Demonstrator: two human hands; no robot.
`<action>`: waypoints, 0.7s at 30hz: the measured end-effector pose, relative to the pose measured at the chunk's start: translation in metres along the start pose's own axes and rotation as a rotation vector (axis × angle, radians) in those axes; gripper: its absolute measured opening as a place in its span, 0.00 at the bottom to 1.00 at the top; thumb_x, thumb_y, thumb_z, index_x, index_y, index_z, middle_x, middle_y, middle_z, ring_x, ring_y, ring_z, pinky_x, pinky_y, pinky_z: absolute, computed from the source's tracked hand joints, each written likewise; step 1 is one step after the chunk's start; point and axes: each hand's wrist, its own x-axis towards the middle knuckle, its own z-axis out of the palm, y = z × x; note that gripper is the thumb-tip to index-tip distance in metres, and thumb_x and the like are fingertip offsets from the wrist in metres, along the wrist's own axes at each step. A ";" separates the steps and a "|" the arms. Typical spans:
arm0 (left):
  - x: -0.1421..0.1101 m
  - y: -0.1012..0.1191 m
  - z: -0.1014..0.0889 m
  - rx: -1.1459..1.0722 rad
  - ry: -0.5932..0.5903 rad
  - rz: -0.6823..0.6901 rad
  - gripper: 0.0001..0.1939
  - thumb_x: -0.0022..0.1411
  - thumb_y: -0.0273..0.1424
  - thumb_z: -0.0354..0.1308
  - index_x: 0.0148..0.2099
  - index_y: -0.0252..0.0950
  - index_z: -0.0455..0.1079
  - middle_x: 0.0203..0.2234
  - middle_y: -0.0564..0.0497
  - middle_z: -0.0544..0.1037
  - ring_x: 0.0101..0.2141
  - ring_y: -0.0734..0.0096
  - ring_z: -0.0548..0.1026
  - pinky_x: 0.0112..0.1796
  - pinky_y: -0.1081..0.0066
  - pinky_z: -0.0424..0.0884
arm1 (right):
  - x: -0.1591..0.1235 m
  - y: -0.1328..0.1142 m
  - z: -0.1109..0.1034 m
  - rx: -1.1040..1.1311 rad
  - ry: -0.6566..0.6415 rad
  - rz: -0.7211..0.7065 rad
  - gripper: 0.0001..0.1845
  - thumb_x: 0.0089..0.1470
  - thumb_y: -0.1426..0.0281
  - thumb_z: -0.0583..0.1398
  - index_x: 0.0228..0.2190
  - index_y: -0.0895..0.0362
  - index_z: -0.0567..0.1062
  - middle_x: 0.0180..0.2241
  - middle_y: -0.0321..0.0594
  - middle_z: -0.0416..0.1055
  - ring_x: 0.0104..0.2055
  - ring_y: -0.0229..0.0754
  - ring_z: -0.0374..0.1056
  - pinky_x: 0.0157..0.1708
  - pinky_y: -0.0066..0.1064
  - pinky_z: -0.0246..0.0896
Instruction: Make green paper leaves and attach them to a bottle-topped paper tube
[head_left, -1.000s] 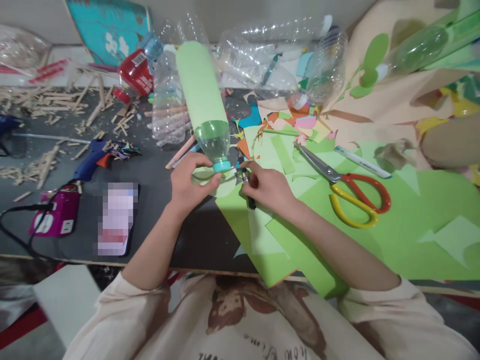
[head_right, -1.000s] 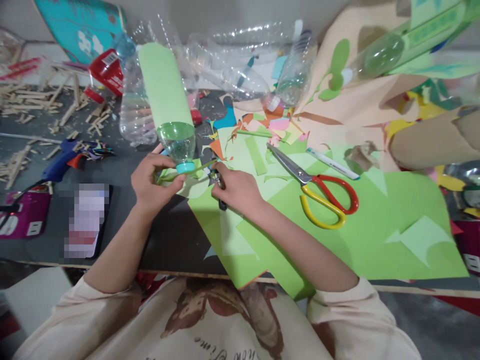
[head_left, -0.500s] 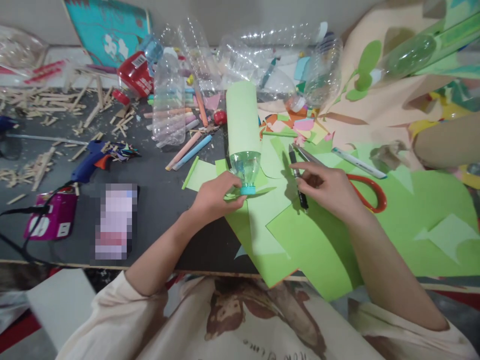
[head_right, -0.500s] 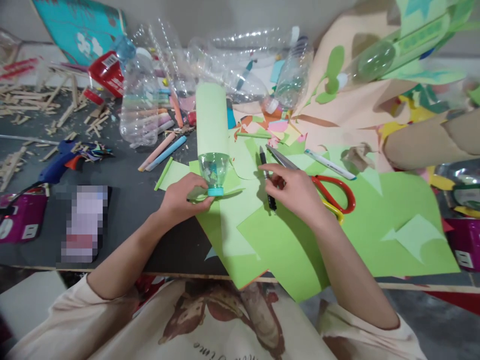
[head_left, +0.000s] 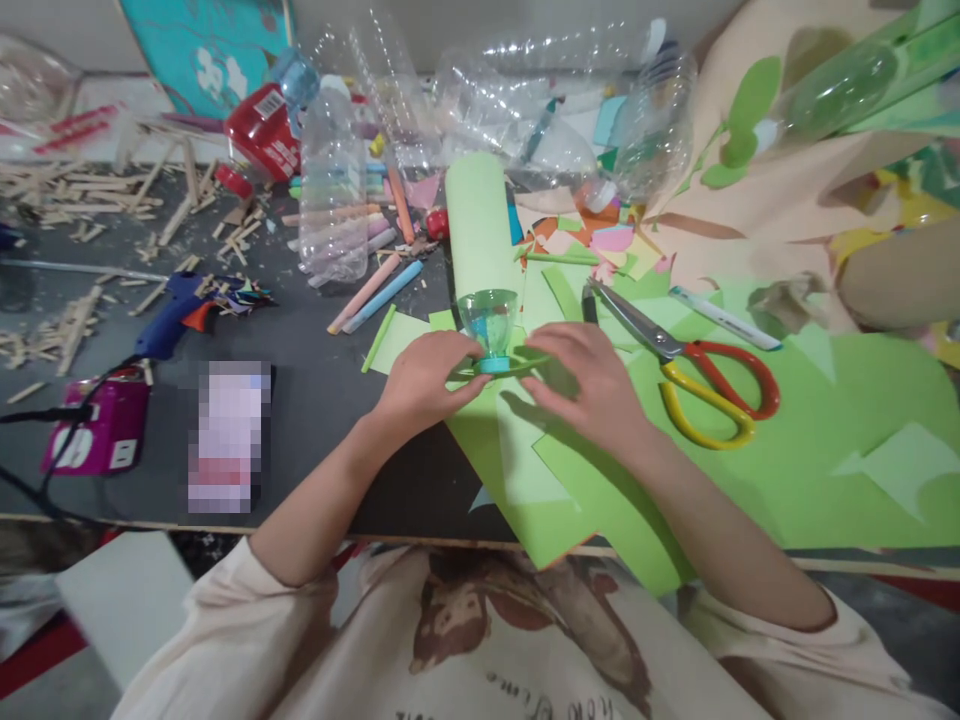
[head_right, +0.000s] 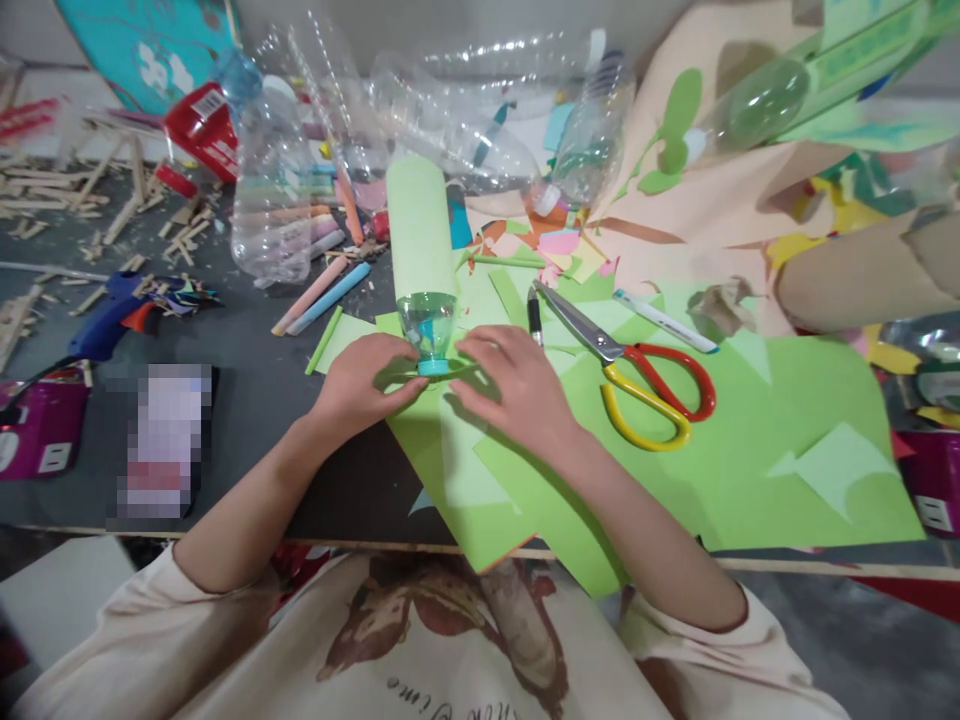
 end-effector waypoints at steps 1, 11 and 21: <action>0.000 -0.001 0.000 -0.002 0.008 0.016 0.09 0.63 0.36 0.56 0.42 0.38 0.72 0.36 0.48 0.80 0.40 0.62 0.77 0.43 0.66 0.72 | -0.001 0.000 0.006 0.011 -0.040 -0.020 0.09 0.60 0.63 0.59 0.39 0.55 0.71 0.38 0.47 0.75 0.41 0.50 0.71 0.40 0.42 0.67; -0.002 0.001 0.005 -0.147 0.227 0.101 0.07 0.66 0.35 0.56 0.42 0.38 0.71 0.36 0.49 0.81 0.39 0.68 0.79 0.39 0.72 0.74 | 0.002 0.000 0.025 0.191 -0.012 0.098 0.08 0.60 0.67 0.59 0.30 0.53 0.66 0.27 0.38 0.72 0.30 0.42 0.67 0.30 0.34 0.63; -0.001 -0.001 0.004 -0.299 0.190 0.070 0.08 0.65 0.36 0.58 0.34 0.39 0.72 0.35 0.50 0.81 0.39 0.69 0.79 0.39 0.72 0.74 | -0.002 -0.003 0.024 0.364 -0.092 0.337 0.07 0.56 0.65 0.61 0.34 0.52 0.68 0.32 0.38 0.75 0.34 0.42 0.72 0.33 0.34 0.68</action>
